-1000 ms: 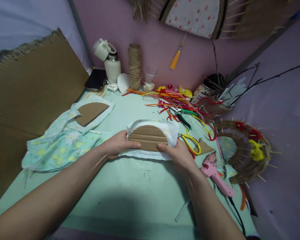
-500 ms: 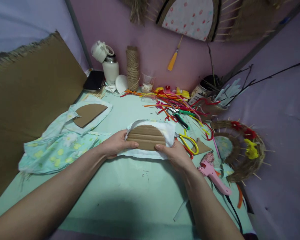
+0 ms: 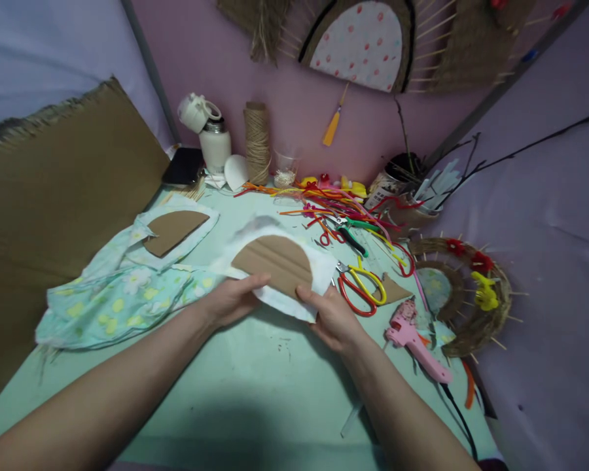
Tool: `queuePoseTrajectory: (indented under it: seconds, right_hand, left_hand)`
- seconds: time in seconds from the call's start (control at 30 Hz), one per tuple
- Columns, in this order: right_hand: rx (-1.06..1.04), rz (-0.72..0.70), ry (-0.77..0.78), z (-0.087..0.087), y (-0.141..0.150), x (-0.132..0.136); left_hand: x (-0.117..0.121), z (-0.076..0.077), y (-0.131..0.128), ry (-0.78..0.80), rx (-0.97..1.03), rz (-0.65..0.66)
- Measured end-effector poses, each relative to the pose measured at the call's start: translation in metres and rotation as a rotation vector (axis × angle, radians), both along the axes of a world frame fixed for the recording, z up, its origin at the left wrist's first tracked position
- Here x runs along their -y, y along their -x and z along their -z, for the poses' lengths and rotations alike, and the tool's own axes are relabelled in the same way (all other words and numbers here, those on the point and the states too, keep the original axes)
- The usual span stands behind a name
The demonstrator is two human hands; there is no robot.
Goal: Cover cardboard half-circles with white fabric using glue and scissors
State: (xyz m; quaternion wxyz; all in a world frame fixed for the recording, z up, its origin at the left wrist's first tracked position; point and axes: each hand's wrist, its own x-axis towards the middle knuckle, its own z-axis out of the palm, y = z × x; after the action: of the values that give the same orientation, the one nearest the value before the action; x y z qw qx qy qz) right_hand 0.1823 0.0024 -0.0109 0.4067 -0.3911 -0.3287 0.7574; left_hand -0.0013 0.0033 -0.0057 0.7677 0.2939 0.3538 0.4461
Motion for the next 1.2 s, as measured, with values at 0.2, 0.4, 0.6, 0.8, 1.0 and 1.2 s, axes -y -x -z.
queuePoseTrajectory:
  seconds: [0.2,0.4,0.6,0.8,1.0,1.2]
  right_hand:
    - [0.143,-0.119,-0.127,0.006,0.004,0.004]
    - [1.042,-0.011,-0.586,-0.011,-0.033,-0.014]
    - [1.841,-0.059,-0.582,-0.021,-0.084,-0.021]
    - [1.907,-0.271,-0.496,-0.015,-0.09,-0.026]
    - [1.857,-0.276,-0.393,-0.021,-0.081,-0.02]
    - [1.685,-0.067,-0.453,-0.024,-0.083,-0.016]
  left_hand:
    - [-0.009,-0.007,-0.005,0.279,0.022,-0.365]
    - [-0.023,-0.019,0.02,0.294,0.155,-0.52]
    - [-0.025,-0.02,0.026,0.265,0.215,-0.513]
    - [-0.026,-0.016,0.025,0.272,0.125,-0.527]
    - [-0.023,-0.021,0.026,0.142,0.05,-0.522]
    - [-0.024,-0.022,0.028,0.101,0.089,-0.564]
